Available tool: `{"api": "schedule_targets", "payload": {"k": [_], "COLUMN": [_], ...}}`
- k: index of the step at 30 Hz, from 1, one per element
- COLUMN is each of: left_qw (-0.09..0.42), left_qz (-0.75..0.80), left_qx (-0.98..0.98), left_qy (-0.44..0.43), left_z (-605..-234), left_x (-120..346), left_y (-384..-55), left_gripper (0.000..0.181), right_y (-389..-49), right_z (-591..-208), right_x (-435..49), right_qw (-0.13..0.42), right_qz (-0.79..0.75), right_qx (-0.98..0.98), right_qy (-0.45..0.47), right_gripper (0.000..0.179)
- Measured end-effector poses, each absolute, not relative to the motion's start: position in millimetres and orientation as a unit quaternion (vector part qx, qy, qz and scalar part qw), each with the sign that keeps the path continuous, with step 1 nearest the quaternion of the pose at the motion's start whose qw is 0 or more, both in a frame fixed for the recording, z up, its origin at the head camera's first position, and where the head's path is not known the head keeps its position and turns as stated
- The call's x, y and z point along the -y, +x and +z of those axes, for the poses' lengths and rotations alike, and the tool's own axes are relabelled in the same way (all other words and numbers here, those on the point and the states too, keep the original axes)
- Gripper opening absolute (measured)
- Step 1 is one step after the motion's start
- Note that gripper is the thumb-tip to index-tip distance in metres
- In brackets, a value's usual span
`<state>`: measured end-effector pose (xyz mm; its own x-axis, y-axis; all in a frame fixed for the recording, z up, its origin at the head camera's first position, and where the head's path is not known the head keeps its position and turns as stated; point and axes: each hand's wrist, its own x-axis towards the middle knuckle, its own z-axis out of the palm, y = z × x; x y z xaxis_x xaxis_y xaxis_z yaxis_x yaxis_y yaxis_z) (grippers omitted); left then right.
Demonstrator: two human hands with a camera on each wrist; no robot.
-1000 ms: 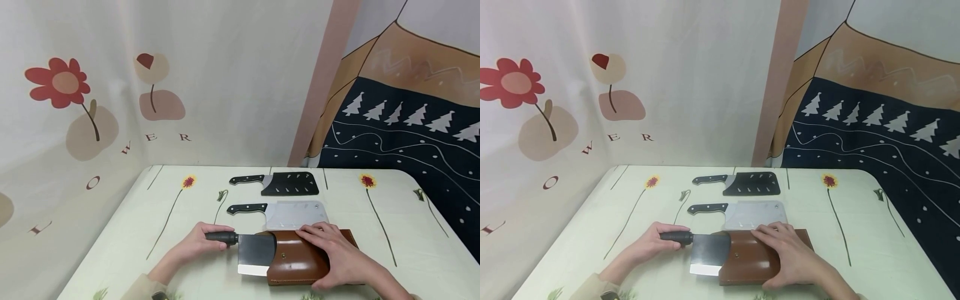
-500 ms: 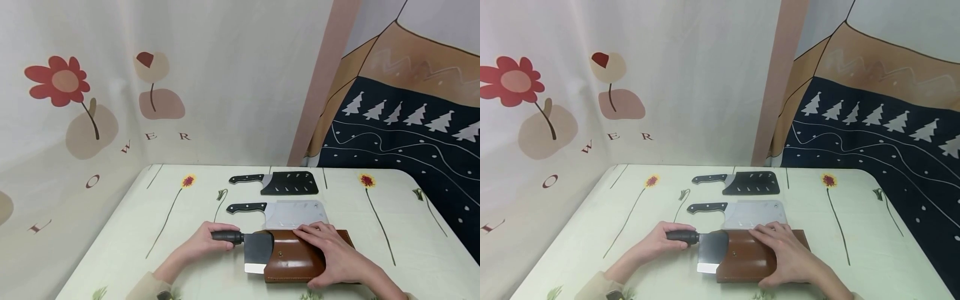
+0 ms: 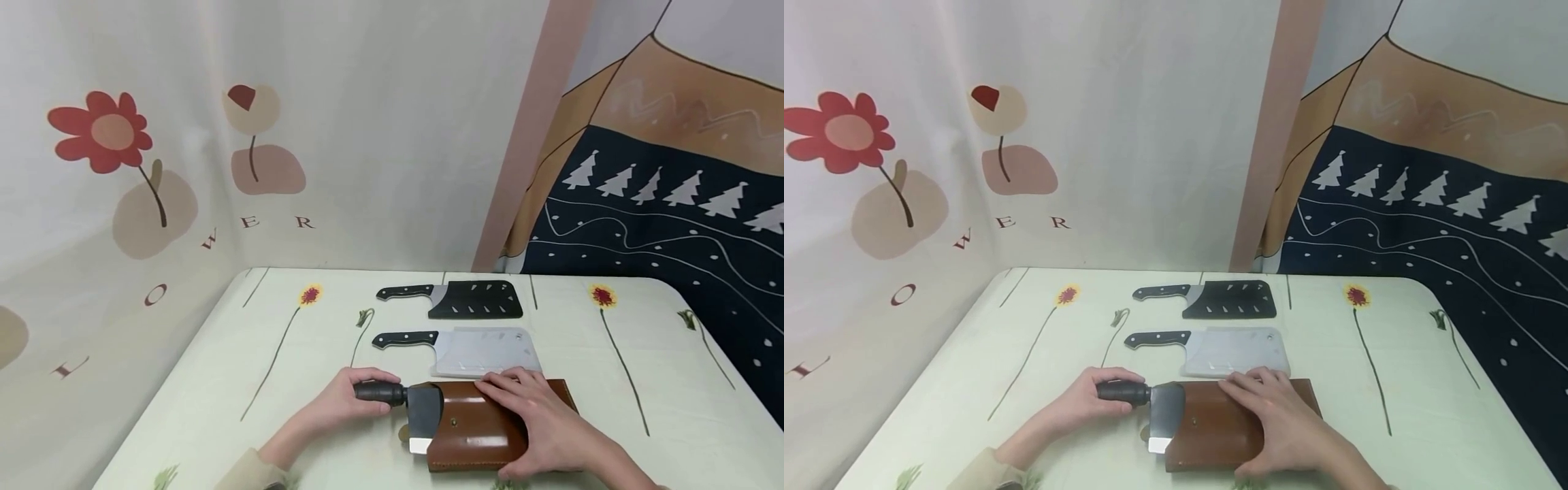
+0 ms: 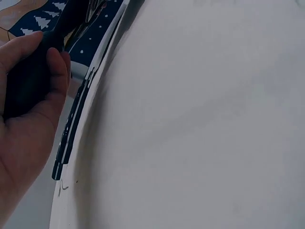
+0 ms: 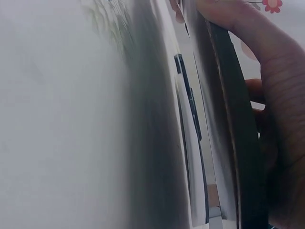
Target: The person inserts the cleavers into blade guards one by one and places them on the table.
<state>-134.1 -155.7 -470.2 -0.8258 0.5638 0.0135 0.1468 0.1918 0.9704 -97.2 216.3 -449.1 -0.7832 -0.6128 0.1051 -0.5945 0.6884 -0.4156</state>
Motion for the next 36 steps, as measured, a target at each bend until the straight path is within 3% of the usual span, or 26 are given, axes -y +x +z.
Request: {"api": "schedule_targets", "payload": {"k": [5,10,16,36], "left_qw": [0.184,0.187,0.19,0.15], "left_qz": [0.584,0.584,0.586,0.581], "left_qx": [-0.757,-0.754,-0.751,-0.757], "left_qy": [0.228,0.234,0.239,0.258], "left_z": [-470,-471,-473,-470], "left_x": [152,148,145,133], "left_y": [-131,-129,-129,-127], "left_gripper": [0.04,0.04,0.042,0.041], "right_y": [-89,-85,-83,-84], "right_z": [-450,-455,-455,-453], "right_x": [-216,-213,-211,-198], "right_qw": [0.039,0.012,0.017,0.0], "right_qz": [-0.228,-0.227,-0.233,-0.219], "right_qx": [-0.919,-0.916,-0.915,-0.922], "right_qy": [-0.319,-0.331,-0.329,-0.32], "right_gripper": [0.105,0.105,0.106,0.108]}}
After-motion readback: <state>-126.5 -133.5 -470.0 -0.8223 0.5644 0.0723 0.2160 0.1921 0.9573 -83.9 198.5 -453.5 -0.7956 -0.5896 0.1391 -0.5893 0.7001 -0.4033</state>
